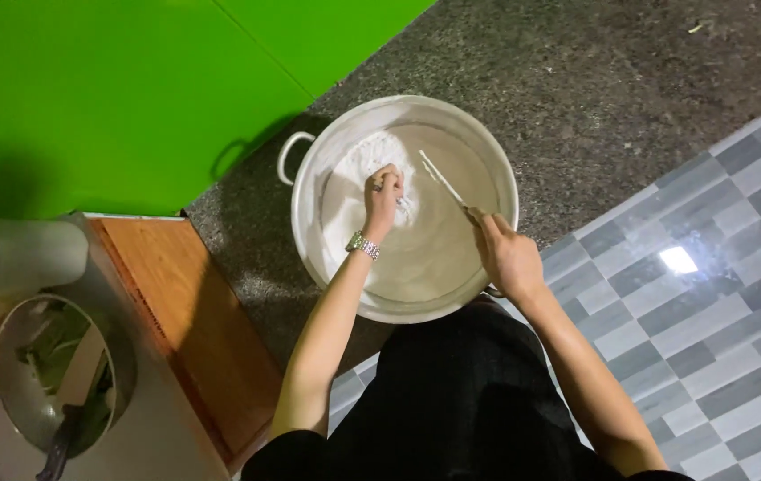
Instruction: The person mixes a white powdery substance in a large white bowl using a knife. They stir the mixture in circular motions and occasionally scrape the sides of the bowl. A second person's bare feet are visible walking in the background.
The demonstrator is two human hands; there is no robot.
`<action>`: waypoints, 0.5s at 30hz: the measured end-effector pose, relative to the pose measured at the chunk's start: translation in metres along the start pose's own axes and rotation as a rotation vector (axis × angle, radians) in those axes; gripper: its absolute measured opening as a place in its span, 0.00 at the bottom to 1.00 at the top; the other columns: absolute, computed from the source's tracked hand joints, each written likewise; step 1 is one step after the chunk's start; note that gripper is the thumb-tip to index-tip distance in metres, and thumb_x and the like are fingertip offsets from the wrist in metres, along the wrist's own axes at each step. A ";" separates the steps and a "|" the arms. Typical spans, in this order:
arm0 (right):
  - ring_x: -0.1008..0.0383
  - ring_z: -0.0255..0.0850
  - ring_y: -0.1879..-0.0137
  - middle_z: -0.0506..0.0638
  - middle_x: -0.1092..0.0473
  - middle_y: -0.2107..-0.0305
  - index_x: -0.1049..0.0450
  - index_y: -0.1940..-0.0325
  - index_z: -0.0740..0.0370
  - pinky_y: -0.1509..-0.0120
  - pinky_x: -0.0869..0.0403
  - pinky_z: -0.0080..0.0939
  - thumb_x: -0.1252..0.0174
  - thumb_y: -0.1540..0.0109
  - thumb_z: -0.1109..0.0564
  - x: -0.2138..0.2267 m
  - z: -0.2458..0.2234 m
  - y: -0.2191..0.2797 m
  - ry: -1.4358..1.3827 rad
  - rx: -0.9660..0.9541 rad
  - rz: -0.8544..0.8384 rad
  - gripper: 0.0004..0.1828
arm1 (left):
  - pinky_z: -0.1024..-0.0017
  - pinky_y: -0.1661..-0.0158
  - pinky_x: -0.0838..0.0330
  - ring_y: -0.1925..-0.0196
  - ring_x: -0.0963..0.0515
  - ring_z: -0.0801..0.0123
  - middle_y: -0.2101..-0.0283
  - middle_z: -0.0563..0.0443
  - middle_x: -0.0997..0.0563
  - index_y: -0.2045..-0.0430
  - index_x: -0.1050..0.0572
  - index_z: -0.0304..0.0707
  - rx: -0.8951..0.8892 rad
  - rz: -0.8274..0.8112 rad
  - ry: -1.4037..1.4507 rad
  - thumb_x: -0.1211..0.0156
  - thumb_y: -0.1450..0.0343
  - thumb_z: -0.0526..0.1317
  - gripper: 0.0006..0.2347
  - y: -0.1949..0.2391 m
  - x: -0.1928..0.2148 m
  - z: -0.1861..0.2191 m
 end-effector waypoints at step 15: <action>0.30 0.55 0.79 0.48 0.36 0.75 0.37 0.53 0.53 0.75 0.30 0.53 0.57 0.39 0.53 0.004 -0.002 -0.001 -0.049 -0.022 -0.044 0.12 | 0.79 0.81 0.47 0.86 0.43 0.74 0.92 0.56 0.41 0.94 0.39 0.41 0.005 -0.172 -0.255 0.60 0.40 0.33 0.09 -0.003 0.028 -0.011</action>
Point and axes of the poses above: each hand's wrist, its own y-axis away from the middle knuckle, its own x-axis out of the back of the hand, z = x × y, the point moved 1 cm from there along -y, towards the middle knuckle
